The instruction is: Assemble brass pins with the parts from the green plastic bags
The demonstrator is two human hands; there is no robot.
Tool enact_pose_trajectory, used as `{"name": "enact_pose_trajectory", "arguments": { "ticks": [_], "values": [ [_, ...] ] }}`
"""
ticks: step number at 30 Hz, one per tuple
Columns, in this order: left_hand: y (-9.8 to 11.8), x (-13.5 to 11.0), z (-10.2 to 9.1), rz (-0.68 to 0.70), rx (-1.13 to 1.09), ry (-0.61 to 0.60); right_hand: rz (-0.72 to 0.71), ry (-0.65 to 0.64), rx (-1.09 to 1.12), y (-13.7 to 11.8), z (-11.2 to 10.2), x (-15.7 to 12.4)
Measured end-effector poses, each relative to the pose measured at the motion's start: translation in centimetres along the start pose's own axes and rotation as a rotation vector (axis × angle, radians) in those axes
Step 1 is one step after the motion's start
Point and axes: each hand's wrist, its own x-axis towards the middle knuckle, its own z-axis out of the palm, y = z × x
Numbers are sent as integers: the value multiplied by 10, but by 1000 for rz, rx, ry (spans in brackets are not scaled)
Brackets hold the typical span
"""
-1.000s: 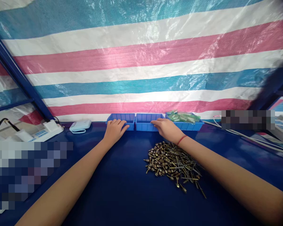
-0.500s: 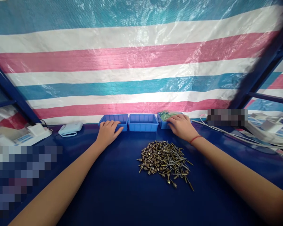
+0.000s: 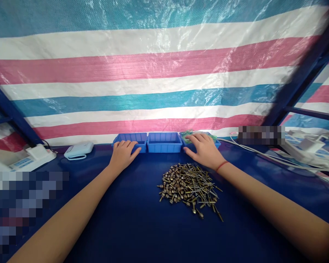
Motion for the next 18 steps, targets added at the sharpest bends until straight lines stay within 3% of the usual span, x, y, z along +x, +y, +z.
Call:
{"name": "enact_pose_trajectory", "arguments": {
  "ticks": [9,18],
  "values": [
    [0,1,0,-2,-2,1,9,48,88,-16,27,21],
    [-2,0,4,-4,-22,-3,-34,45,195,-15,25,17]
  ]
}}
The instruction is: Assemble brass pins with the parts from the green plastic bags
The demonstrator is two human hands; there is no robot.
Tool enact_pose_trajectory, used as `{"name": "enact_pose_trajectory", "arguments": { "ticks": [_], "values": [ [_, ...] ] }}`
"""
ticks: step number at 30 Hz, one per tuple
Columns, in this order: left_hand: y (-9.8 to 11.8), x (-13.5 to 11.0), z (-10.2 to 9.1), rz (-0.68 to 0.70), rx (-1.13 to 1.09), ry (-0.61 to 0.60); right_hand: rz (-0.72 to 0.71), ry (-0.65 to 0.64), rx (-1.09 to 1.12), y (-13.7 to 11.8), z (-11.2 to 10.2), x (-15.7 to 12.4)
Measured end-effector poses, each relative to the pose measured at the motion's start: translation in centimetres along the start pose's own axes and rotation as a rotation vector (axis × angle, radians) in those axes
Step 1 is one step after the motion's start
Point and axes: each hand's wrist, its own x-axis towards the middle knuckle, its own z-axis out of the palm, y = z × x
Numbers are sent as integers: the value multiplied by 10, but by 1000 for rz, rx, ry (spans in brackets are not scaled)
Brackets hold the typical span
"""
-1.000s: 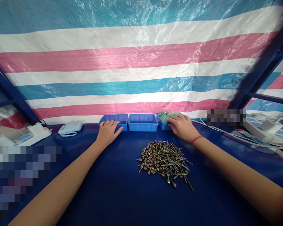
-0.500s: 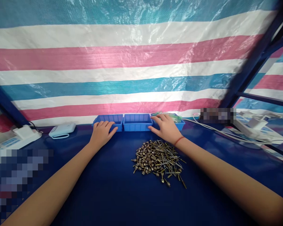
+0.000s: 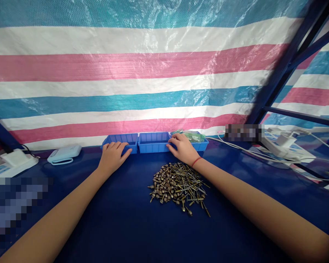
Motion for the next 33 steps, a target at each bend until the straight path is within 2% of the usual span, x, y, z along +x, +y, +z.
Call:
{"name": "enact_pose_trajectory", "arguments": {
  "ticks": [2,4,6,8,10,12,13,15,18,22,28,30,33],
  "values": [
    [0,1,-2,-2,-7,7,3,-2,21,-4,-5,1],
    [5,2,-9,-28,-4,63,14,9,44,-10,-16,-3],
    [19,2,-20,-27,-41,137,10,8,81,-17,-31,-15],
    [42,1,-32,51,-163,108,-29,-57,150,-23,-47,-36],
    [69,-3,-39,177,-346,-135,-37,-256,296,-29,-60,-58],
    [94,-9,-41,237,-457,-393,-1,-450,332,-33,-65,-75],
    [103,-11,-41,255,-489,-494,25,-509,345,-35,-65,-79],
    [113,-15,-38,282,-526,-611,47,-555,381,-40,-60,-80],
    [113,-16,-37,327,-586,-635,-26,-515,477,-46,-52,-72],
    [109,-16,-42,321,-677,-584,-101,-420,615,-48,-48,-64],
    [112,-17,-47,227,-796,-543,-12,-303,698,-49,-50,-63],
    [112,-17,-51,216,-815,-568,-6,-339,724,-45,-54,-62],
    [111,-19,-59,255,-790,-650,-80,-517,699,-35,-67,-64]
  ]
}}
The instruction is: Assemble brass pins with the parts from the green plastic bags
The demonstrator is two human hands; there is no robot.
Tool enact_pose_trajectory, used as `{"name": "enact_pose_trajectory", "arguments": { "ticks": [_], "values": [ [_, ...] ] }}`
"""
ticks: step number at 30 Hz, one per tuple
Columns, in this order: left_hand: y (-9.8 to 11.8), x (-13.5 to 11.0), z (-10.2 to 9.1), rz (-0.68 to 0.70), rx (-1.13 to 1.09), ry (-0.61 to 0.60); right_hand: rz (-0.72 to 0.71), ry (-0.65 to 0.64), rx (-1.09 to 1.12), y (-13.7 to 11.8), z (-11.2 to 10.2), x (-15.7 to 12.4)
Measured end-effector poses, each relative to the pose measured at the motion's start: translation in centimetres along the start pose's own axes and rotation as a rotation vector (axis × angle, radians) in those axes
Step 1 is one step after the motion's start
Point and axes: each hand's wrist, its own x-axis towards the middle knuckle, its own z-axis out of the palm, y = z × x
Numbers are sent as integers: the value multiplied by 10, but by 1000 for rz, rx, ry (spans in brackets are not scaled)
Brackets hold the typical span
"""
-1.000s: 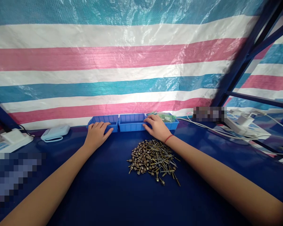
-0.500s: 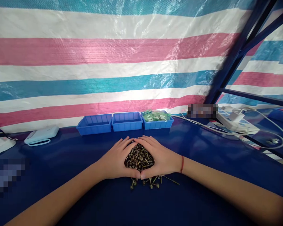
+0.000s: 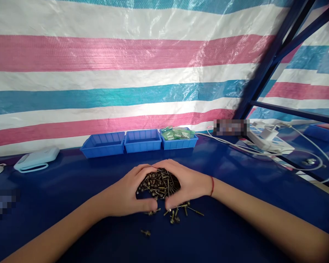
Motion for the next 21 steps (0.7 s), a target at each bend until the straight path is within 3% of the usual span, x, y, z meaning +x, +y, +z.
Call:
{"name": "enact_pose_trajectory", "arguments": {
  "ticks": [3,5,12,21],
  "values": [
    [7,-6,3,29,121,-83,30,-174,-89,-1,-8,-11],
    [10,-7,9,57,179,-82,35,-202,-111,-3,-5,-15],
    [11,-3,16,111,194,84,-89,8,-28,-11,16,-10],
    [13,-2,17,70,187,145,74,275,35,-15,34,-4]
  ]
}}
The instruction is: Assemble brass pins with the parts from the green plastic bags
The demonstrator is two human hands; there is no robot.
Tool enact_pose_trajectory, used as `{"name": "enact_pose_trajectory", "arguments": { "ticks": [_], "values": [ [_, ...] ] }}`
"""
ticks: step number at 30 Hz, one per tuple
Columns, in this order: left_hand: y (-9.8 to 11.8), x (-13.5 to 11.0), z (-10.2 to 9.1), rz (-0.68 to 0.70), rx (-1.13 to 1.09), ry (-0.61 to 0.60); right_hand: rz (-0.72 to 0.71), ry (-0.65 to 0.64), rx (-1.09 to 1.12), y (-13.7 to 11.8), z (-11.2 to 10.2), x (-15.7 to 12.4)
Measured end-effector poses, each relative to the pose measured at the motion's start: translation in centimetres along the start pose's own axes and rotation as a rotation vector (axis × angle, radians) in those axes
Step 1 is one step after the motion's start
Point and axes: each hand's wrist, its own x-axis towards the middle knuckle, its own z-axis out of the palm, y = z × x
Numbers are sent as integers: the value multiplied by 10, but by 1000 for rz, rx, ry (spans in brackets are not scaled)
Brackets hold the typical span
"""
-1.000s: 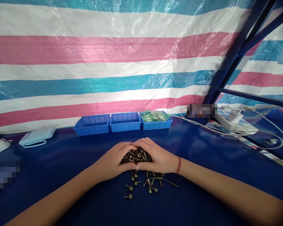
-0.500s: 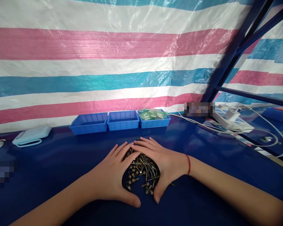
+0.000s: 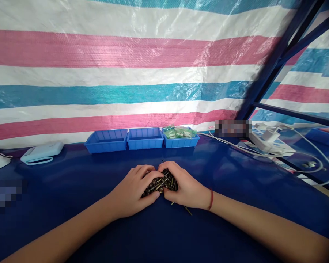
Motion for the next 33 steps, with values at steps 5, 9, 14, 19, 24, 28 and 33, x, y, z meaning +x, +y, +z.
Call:
{"name": "enact_pose_trajectory", "arguments": {
  "ticks": [5,9,14,19,24,28,33],
  "values": [
    [-2,2,3,-36,-71,139,-17,104,29,-2,3,6],
    [-3,2,4,-67,-109,192,-46,127,79,-3,-1,7],
    [-4,-1,-5,-40,53,50,-66,-134,52,-1,-30,5],
    [-14,-6,-21,-113,93,-255,20,-549,-177,16,-57,2],
    [-16,-3,-14,-166,98,-253,30,-474,-267,18,-33,2],
    [-11,0,-6,-92,6,-187,-8,-338,-207,9,-14,3],
    [-8,0,-7,-60,-136,-91,63,-154,-30,5,-7,1]
  ]
}}
